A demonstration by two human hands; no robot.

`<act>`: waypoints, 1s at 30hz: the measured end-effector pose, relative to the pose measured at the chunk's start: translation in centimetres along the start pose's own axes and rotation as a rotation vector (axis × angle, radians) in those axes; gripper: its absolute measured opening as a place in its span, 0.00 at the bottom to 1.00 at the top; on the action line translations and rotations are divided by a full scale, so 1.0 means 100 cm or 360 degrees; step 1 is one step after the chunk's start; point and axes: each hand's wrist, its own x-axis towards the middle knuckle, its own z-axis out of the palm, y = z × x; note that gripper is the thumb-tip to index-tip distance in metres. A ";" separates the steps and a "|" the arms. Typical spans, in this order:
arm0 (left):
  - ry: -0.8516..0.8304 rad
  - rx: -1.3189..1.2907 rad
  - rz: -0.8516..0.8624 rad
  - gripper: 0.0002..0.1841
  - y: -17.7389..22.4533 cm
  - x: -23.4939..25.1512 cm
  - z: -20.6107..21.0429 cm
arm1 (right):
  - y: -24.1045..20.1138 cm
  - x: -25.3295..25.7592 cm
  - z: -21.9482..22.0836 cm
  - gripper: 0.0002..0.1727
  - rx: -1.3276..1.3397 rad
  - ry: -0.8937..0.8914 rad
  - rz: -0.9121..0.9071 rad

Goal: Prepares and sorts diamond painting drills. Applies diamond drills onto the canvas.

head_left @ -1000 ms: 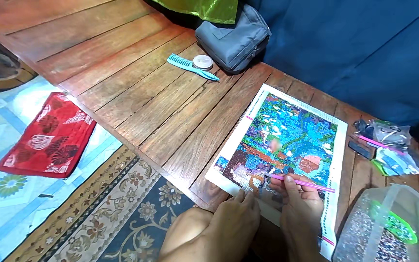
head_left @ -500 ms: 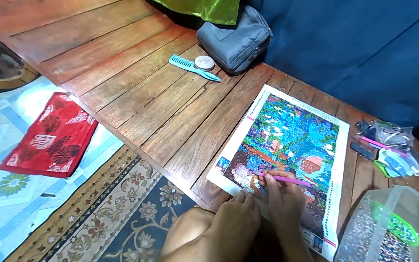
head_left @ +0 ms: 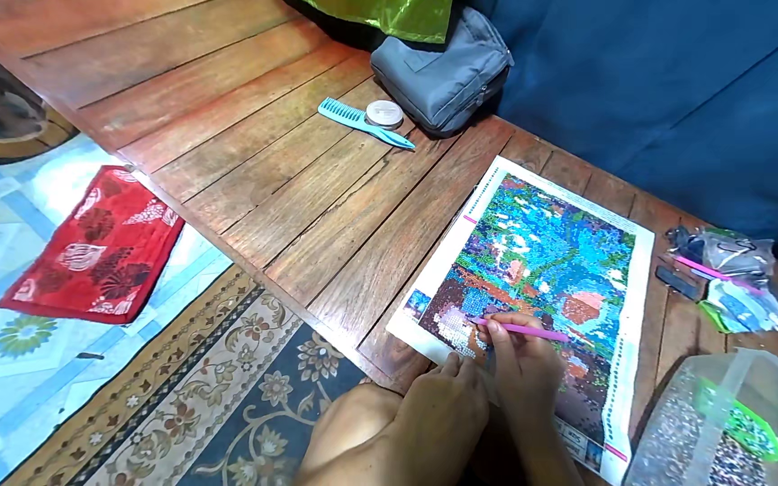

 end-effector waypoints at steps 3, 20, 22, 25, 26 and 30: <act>0.0000 -0.0004 -0.0005 0.12 0.000 0.000 0.000 | 0.001 0.000 0.001 0.11 -0.0011 -0.0026 -0.0022; -0.0234 -0.0142 -0.0044 0.14 0.002 0.002 -0.010 | -0.004 0.006 -0.006 0.06 0.0403 0.0055 0.0299; -0.0217 -0.0116 -0.0025 0.14 0.001 0.003 -0.008 | -0.004 0.005 -0.007 0.06 0.0384 0.0051 0.0287; -0.0152 -0.0093 -0.0013 0.13 0.000 0.002 -0.006 | -0.004 0.004 -0.006 0.07 0.0315 0.0020 0.0252; -0.0141 -0.0083 -0.0011 0.13 0.000 0.002 -0.006 | -0.004 0.004 -0.005 0.08 0.0288 0.0011 0.0244; -0.0203 -0.0093 -0.0021 0.14 0.001 0.003 -0.009 | -0.004 0.003 -0.003 0.09 0.0222 -0.0006 0.0214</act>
